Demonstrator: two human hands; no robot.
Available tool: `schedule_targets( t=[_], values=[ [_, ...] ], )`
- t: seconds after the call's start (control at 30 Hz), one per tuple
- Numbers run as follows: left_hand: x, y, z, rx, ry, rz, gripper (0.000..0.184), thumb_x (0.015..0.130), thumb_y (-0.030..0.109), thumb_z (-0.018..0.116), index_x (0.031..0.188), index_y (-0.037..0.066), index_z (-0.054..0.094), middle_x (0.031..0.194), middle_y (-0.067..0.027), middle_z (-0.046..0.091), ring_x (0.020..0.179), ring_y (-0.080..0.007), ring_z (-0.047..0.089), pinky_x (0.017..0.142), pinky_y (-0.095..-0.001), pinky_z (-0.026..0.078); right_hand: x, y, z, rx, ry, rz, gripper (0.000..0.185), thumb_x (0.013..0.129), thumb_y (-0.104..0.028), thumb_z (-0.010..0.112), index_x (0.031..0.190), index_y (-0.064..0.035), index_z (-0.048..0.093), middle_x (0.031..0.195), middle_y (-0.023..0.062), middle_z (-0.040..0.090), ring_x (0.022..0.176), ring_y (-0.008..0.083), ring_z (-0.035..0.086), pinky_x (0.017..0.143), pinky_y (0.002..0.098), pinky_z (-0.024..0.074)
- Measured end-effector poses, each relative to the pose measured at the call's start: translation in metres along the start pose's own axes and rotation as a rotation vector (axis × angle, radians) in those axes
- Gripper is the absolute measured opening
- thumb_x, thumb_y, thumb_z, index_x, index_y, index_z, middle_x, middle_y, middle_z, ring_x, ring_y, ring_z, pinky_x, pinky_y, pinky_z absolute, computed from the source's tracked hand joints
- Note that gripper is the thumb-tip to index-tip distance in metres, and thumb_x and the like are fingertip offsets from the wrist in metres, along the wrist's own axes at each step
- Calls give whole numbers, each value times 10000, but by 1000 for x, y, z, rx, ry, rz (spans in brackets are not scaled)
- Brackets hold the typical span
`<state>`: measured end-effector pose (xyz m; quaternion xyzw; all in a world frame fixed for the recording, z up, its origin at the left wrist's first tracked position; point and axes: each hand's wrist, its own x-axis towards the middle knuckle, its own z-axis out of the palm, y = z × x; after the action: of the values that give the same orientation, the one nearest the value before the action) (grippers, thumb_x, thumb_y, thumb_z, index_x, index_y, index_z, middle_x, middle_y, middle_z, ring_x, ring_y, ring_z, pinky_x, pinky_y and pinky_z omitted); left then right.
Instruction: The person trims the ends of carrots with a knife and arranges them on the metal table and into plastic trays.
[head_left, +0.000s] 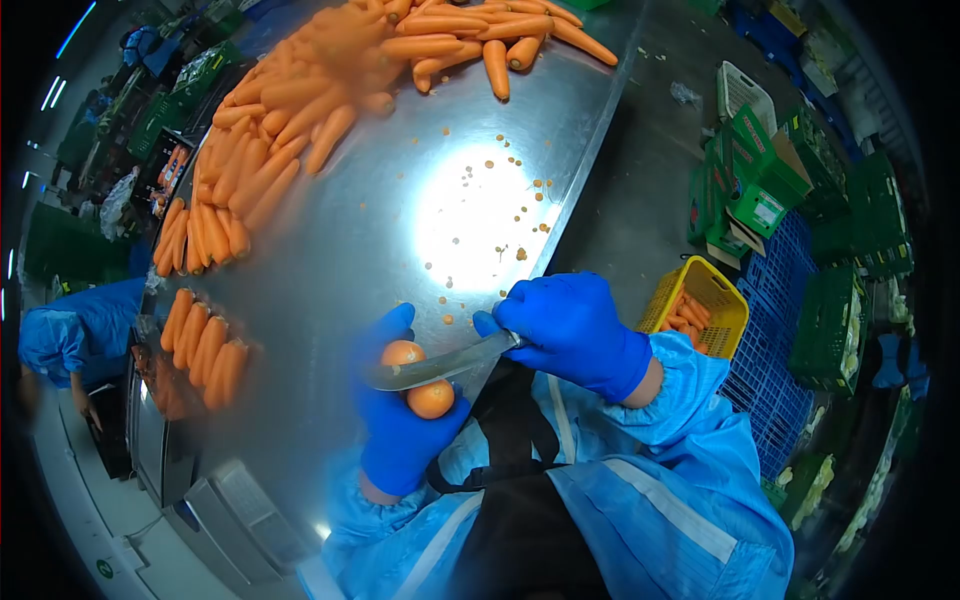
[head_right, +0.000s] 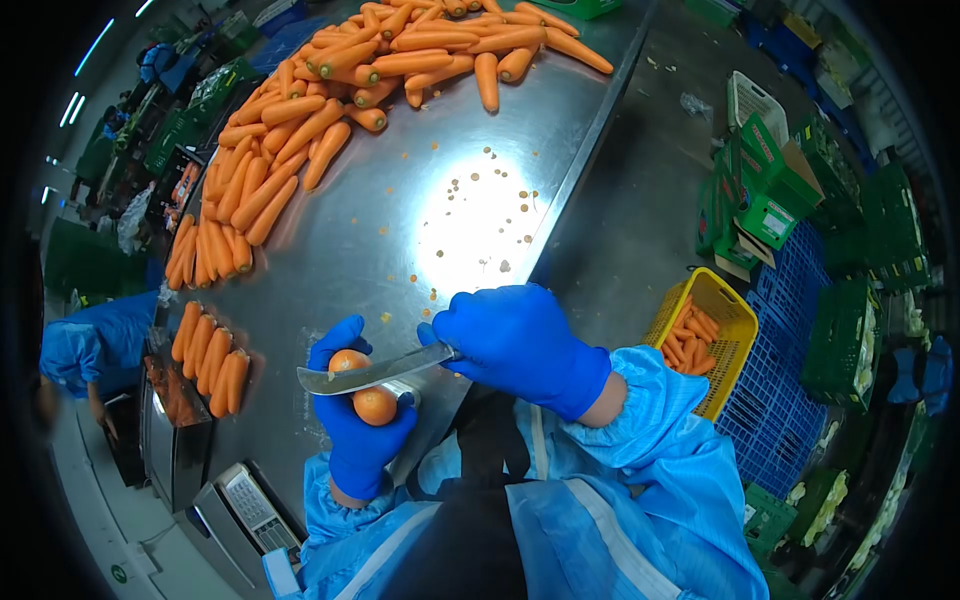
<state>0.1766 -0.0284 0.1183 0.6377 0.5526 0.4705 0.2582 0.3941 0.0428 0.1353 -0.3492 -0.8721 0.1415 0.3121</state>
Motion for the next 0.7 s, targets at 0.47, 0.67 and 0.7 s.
schedule_targets(
  t=[0.47, 0.67, 0.7],
  values=[
    [16, -32, -35, -1253, 327, -336, 807, 686, 344, 750, 1365, 41, 435, 1096, -54, 521, 1002, -237, 538, 974, -404, 462, 10, 22, 84, 561, 30, 529, 165, 841, -240, 762, 891, -86, 732, 763, 99, 685, 673, 219, 675, 629, 292, 519],
    [2, -66, -54, -1735, 463, -278, 737, 742, 291, 709, 1375, 43, 424, 1151, -69, 523, 1058, -234, 536, 1009, -396, 445, 29, -25, 100, 1233, -248, 544, 616, 843, -131, 767, 1401, -76, 512, 1310, 117, 619, 1055, 174, 651, 867, 301, 518],
    [-1, -71, -60, -1716, 491, -277, 741, 742, 286, 705, 1382, 41, 421, 1165, -75, 525, 1070, -241, 537, 1016, -400, 443, 33, -35, 105, 1302, -287, 541, 688, 840, -128, 769, 1452, -77, 458, 1359, 124, 589, 1094, 178, 640, 885, 305, 516]
  ],
)
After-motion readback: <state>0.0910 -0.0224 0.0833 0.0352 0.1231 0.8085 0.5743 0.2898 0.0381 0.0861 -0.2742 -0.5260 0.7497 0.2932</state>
